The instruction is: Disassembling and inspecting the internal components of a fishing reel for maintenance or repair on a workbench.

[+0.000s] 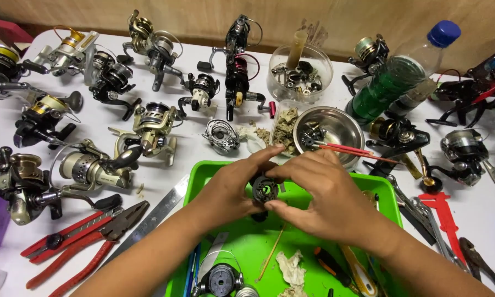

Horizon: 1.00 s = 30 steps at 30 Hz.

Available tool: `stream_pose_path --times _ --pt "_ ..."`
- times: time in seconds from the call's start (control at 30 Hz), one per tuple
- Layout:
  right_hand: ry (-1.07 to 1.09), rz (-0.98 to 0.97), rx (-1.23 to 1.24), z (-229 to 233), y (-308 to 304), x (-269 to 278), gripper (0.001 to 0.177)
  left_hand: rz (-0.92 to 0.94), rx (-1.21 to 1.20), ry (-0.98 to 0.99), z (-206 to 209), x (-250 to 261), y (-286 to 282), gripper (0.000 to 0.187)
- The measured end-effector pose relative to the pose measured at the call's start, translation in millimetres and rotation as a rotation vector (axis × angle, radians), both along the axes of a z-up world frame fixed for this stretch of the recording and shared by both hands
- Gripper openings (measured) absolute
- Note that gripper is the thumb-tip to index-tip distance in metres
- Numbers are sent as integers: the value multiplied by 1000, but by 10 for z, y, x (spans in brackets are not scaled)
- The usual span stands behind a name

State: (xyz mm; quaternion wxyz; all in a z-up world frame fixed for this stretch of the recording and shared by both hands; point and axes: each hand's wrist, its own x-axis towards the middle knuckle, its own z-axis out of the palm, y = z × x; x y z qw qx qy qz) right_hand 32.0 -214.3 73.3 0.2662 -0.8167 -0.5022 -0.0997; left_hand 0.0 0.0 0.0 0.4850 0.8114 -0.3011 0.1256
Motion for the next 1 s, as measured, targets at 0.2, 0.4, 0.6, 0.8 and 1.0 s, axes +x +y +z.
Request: stream_pose_path --times 0.2,0.4,0.6,0.8,1.0 --pt "95 -29 8 9 -54 -37 42 -64 -77 129 177 -59 -19 95" --pt "21 -71 -21 98 -158 -2 44 -41 -67 8 87 8 -39 63" --pt "109 -105 -94 468 -602 -18 40 79 42 223 207 -11 -31 55" --pt "44 -216 -291 349 -1147 -247 30 137 72 319 229 8 -28 58" --pt "238 -390 -694 -154 -1453 -628 22 148 -47 531 334 1 -91 58"
